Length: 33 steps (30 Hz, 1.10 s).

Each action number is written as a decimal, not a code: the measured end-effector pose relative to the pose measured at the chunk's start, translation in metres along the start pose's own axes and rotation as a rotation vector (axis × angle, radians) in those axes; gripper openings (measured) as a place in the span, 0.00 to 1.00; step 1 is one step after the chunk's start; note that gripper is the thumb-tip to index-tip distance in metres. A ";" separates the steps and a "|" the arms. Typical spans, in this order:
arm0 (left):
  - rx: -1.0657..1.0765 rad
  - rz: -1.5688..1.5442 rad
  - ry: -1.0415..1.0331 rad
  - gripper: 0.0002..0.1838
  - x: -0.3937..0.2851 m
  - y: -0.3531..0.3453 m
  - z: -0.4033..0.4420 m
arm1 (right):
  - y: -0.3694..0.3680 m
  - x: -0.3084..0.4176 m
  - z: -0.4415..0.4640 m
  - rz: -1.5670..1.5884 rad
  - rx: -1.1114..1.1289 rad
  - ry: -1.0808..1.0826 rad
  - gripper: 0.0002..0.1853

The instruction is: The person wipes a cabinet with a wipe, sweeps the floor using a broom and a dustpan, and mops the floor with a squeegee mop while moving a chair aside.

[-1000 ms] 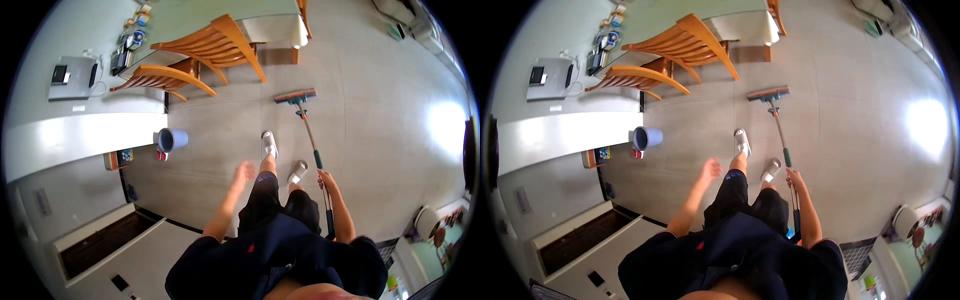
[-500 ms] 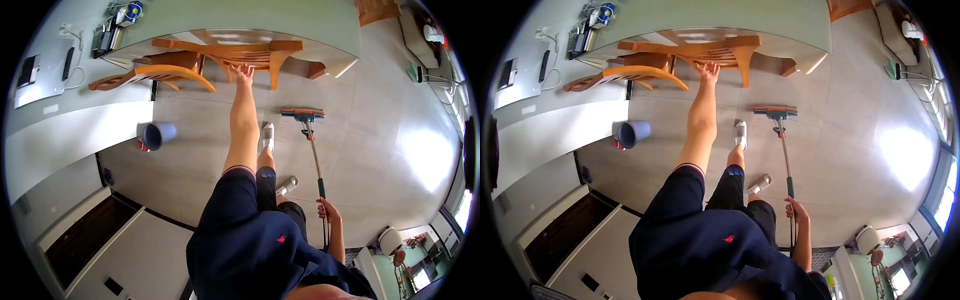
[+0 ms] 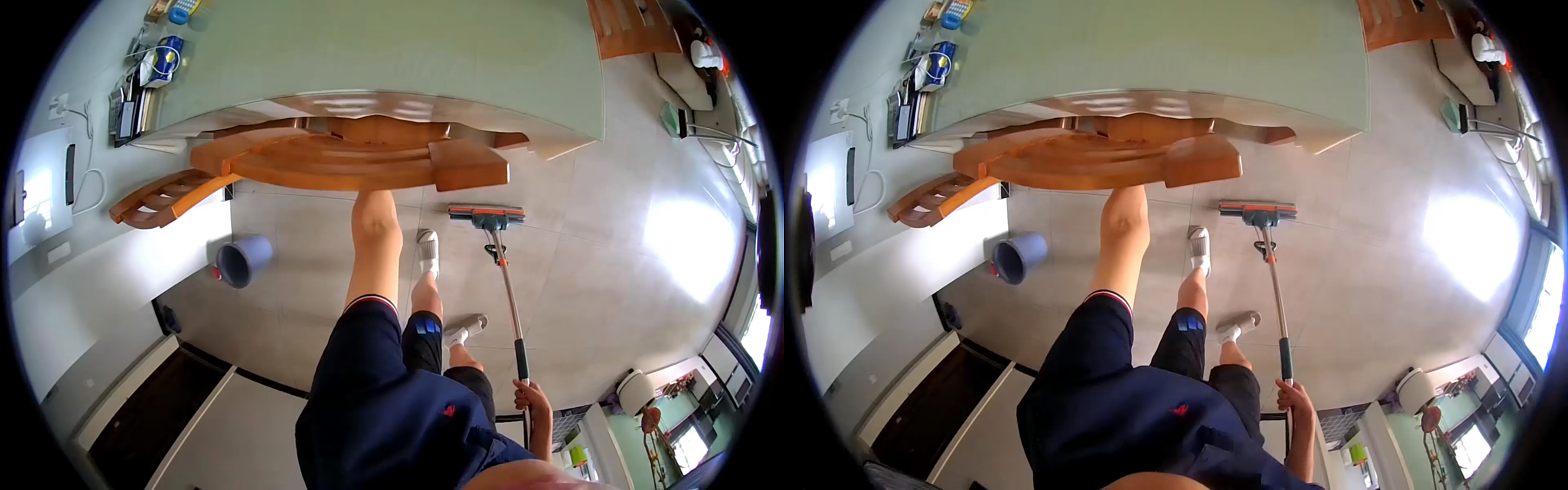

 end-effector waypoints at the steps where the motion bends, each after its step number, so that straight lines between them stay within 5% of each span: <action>1: -0.007 0.008 -0.001 0.35 -0.001 0.012 -0.007 | -0.003 0.009 -0.002 -0.045 -0.027 0.030 0.16; 2: -0.018 0.010 0.003 0.35 0.000 0.028 -0.016 | 0.004 0.008 -0.009 -0.143 -0.165 0.010 0.16; 19: -0.147 0.096 -0.084 0.32 -0.055 0.239 -0.222 | 0.079 0.003 -0.018 -0.346 -0.261 0.220 0.15; 28: -0.295 0.076 -0.116 0.30 -0.088 0.459 -0.381 | 0.121 -0.016 0.003 -0.620 -0.366 0.329 0.17; 33: -0.349 0.022 -0.147 0.29 -0.104 0.605 -0.486 | 0.134 -0.085 0.033 -0.683 -0.409 0.347 0.16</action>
Point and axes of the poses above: each hand's wrist, its own z-axis towards the middle knuckle, its own y-axis out of the back of the hand, x = y × z, the point moved 6 cm from there along z, towards the middle knuckle, and after that the axes turned 10 degrees about -y, right-handed, at the moved point
